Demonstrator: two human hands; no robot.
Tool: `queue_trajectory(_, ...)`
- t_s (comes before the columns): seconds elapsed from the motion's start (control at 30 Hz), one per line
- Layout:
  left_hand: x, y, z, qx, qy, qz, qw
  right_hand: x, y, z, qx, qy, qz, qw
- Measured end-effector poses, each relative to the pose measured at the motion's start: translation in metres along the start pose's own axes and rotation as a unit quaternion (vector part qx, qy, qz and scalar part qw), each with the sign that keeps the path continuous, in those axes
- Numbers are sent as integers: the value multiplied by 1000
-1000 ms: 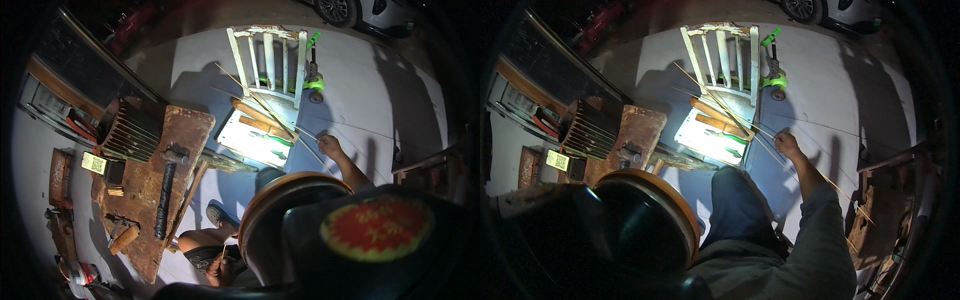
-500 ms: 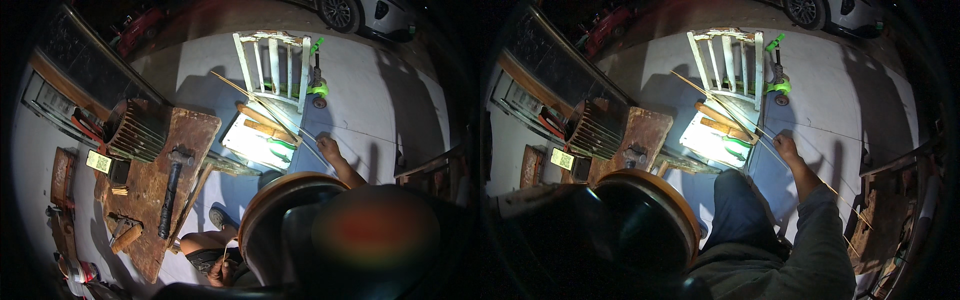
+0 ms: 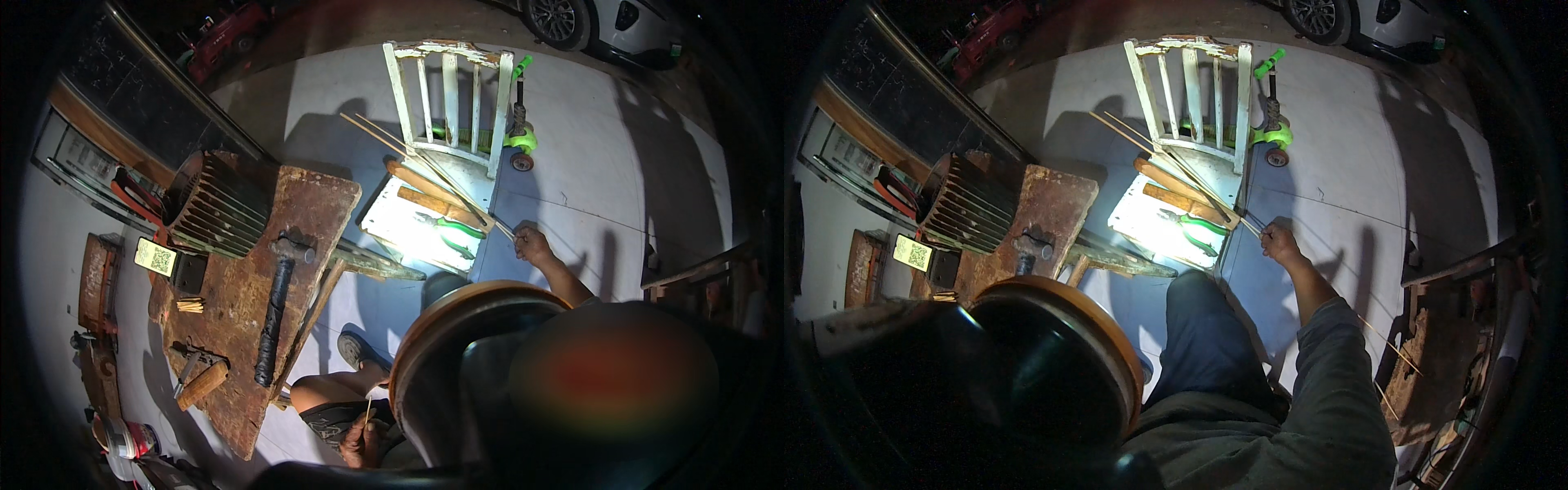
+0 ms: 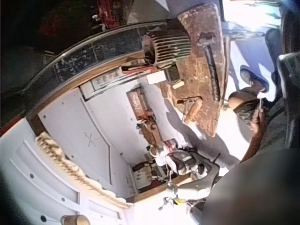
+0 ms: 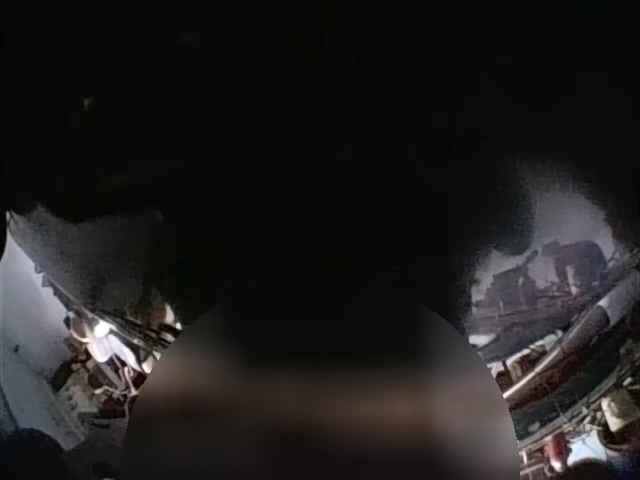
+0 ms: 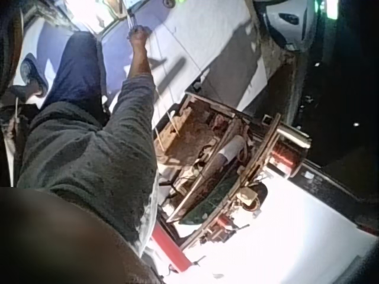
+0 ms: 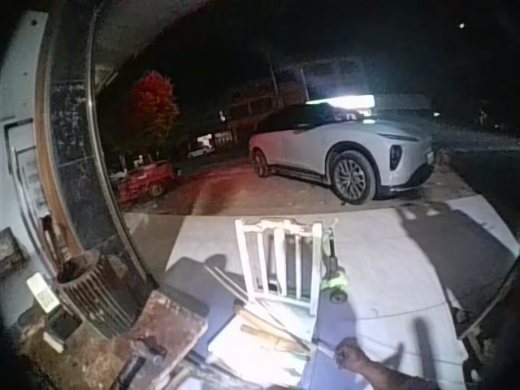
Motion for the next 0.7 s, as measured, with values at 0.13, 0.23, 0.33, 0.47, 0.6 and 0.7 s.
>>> queue_trajectory(0.13,2,-1,-2,21,-41,4,999,1,3,-10,39,0,11,999)
queue_trajectory(0.23,3,-2,-3,11,-44,-2,999,3,2,-14,16,-8,12,1000)
queue_trajectory(0.33,3,-1,-5,6,-33,-2,999,2,2,-16,-5,-37,-3,999)
queue_trajectory(0.47,1,-2,-6,-5,-5,-11,1000,2,1,-16,-9,-16,14,1000)
queue_trajectory(0.6,-3,-5,5,-22,2,-10,1000,14,10,-44,287,216,201,911)
queue_trajectory(0.7,-2,-6,18,-9,-4,13,1000,21,5,-52,244,194,234,921)
Point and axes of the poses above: each hand's wrist, its own y-axis away from the middle knuckle, its own x-axis out of the back of the hand, z = x × y, the point moved 5 cm from there along -y, towards the middle knuckle, and after that the axes turned 1 degree about -x, right-handed, at the moved point
